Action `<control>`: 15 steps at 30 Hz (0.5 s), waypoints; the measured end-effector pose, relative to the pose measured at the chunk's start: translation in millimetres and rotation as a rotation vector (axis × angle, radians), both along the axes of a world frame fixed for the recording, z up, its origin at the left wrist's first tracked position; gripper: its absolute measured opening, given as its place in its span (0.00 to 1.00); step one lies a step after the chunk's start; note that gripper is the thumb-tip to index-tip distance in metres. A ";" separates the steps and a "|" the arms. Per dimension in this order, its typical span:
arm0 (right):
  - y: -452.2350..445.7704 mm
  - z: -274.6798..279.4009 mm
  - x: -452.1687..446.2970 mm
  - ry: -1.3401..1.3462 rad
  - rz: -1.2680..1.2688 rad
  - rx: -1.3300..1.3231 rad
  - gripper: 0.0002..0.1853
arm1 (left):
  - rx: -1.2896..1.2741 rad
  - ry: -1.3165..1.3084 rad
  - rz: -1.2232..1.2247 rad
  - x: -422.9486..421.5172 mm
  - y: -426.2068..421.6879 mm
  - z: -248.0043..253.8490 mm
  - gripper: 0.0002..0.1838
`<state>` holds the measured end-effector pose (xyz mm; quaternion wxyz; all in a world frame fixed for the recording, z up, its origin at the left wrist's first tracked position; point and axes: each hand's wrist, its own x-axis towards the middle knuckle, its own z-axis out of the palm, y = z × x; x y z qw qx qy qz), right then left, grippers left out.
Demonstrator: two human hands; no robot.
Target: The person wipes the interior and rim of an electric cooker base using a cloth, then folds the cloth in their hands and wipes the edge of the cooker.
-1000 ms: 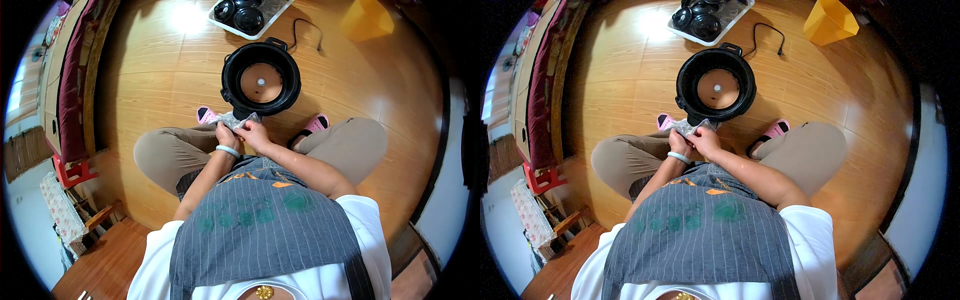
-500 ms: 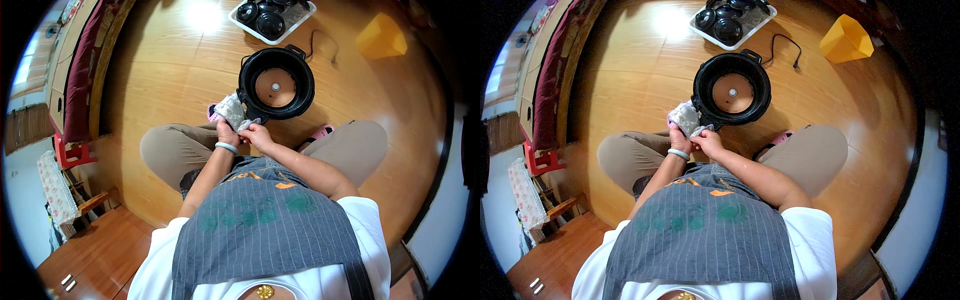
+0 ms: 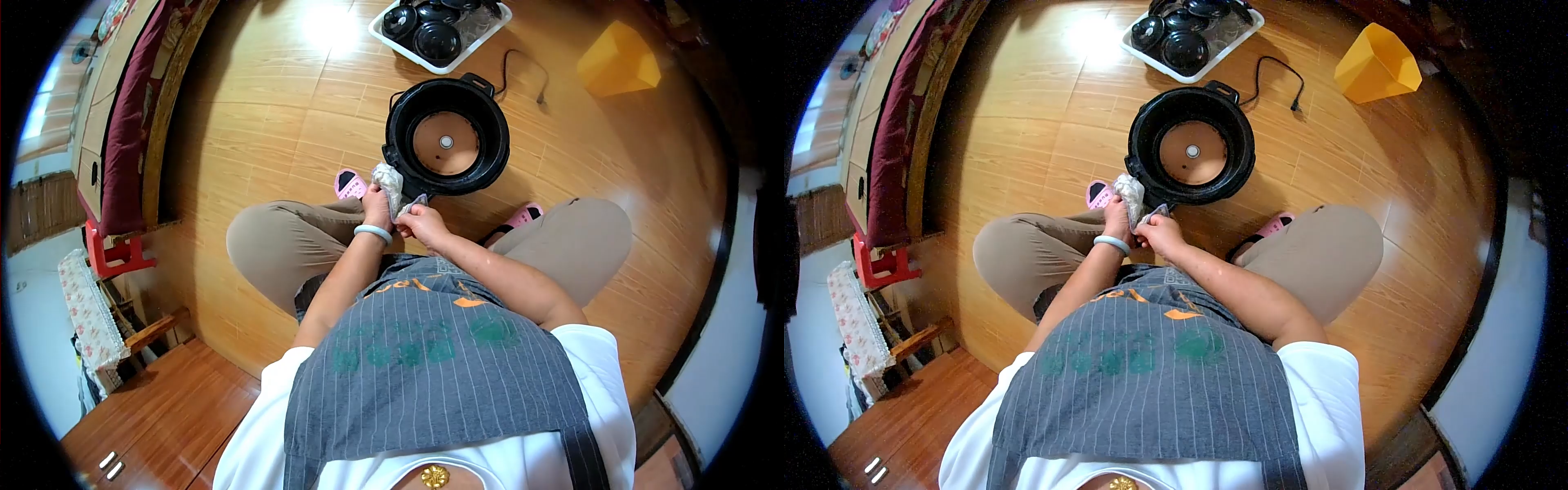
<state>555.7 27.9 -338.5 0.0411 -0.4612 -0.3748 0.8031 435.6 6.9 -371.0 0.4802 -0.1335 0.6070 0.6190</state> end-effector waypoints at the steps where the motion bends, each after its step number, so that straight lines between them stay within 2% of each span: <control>1: 0.6 -3.1 0.5 0.000 -0.001 -0.001 0.05 | 0.025 0.034 -0.046 -0.5 0.5 -3.5 0.09; 4: 1.1 -6.7 2.0 -0.006 0.003 -0.003 0.05 | 0.024 0.095 -0.096 -1.5 6.2 -12.6 0.09; 6: 1.1 -6.2 2.2 -0.023 -0.052 0.034 0.07 | 0.045 0.264 -0.255 -3.9 9.1 -18.0 0.11; 8: 5.1 -0.4 1.3 -0.034 -0.035 0.020 0.06 | -0.007 0.359 -0.304 -0.5 17.8 1.6 0.13; 10: 6.8 -4.9 -0.3 -0.046 -0.020 0.002 0.06 | -0.281 0.724 -0.552 -4.2 23.7 2.1 0.14; 11: 6.4 -9.6 -1.4 -0.044 -0.023 0.000 0.06 | -0.320 0.853 -0.619 -6.5 25.5 0.4 0.13; 15: 4.3 -4.8 -0.7 -0.062 -0.069 0.021 0.06 | -0.394 0.942 -0.688 -2.6 28.3 0.8 0.12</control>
